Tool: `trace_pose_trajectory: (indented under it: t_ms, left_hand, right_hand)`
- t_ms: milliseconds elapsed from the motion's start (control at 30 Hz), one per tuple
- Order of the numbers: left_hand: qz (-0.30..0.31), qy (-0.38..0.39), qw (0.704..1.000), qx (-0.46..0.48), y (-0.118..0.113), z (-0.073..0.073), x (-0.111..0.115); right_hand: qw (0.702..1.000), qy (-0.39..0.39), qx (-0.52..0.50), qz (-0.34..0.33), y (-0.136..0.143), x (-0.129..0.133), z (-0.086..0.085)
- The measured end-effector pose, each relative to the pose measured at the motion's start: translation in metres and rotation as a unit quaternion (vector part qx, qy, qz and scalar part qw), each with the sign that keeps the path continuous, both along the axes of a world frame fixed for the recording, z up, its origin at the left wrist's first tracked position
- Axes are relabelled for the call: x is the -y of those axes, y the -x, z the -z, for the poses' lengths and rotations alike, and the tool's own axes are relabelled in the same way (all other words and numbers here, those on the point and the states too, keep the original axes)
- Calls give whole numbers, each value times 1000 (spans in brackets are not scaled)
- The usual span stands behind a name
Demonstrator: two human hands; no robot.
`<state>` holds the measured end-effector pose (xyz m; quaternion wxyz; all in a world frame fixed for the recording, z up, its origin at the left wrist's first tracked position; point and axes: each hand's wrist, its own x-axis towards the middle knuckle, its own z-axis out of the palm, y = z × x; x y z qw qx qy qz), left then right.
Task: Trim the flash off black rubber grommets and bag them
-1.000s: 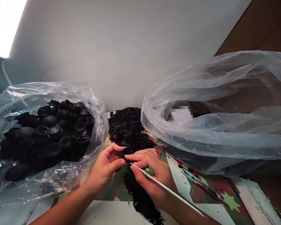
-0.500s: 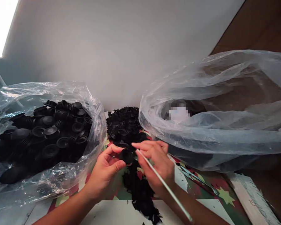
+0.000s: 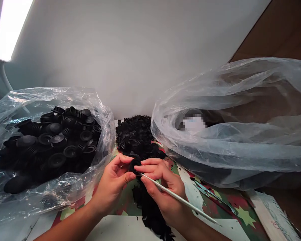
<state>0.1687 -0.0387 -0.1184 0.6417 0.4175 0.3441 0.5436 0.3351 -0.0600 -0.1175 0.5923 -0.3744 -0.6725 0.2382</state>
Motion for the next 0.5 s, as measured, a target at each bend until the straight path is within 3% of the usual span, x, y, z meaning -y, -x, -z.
trace_pose_trajectory:
  t_ms: [200, 333, 500]
  left_hand:
    - [-18, -19, 999, -18, 0, 2, 0]
    - [-51, -34, 997, -41, -2, 3, 2]
    - [-48, -41, 997, -42, -4, 1, 3]
  right_hand:
    - [1000, 8, 13, -7, 1, 2, 1]
    - [999, -28, 40, 9, 2, 1, 2]
    - [990, -71, 81, 88, -1, -7, 0]
